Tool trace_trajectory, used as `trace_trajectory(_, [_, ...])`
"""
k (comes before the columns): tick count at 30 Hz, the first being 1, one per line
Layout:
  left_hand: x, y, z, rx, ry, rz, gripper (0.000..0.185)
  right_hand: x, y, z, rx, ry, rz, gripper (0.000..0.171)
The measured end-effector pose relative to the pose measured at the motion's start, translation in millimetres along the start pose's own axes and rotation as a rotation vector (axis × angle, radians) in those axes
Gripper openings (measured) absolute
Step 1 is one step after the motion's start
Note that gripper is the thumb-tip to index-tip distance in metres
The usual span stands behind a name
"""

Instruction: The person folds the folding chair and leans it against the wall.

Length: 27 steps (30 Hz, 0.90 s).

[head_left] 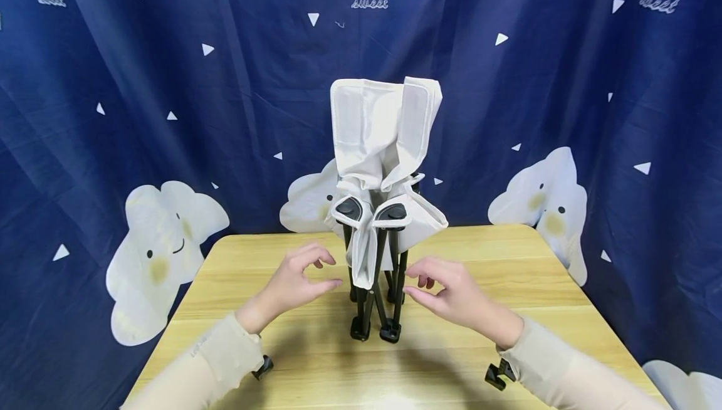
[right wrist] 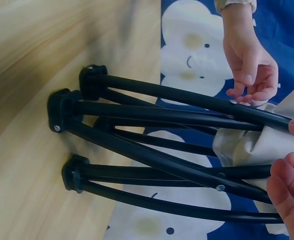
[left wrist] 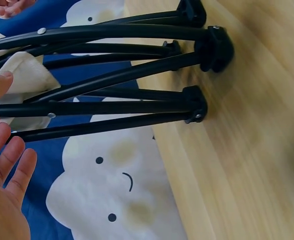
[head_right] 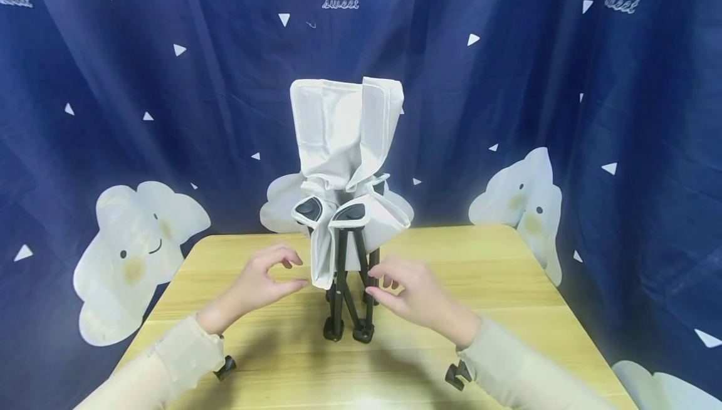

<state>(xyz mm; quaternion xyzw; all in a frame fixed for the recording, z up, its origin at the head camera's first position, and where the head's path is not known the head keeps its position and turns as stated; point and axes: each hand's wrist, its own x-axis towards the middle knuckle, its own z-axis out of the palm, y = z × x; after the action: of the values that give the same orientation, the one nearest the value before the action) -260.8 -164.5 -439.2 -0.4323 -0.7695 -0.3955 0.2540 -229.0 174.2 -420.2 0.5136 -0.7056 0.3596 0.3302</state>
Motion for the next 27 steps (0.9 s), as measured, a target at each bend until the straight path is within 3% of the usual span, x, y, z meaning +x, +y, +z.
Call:
trace_trajectory(18, [-26.1,-8.4,17.0,0.009,-0.053,-0.078,0.036,-20,5,11,0.016,-0.022,0.044,0.01])
trace_trajectory(27, [-38.6,-11.1,25.7,0.017,-0.087,-0.132,0.034,-30,6,18,0.016,-0.044,0.068,0.025])
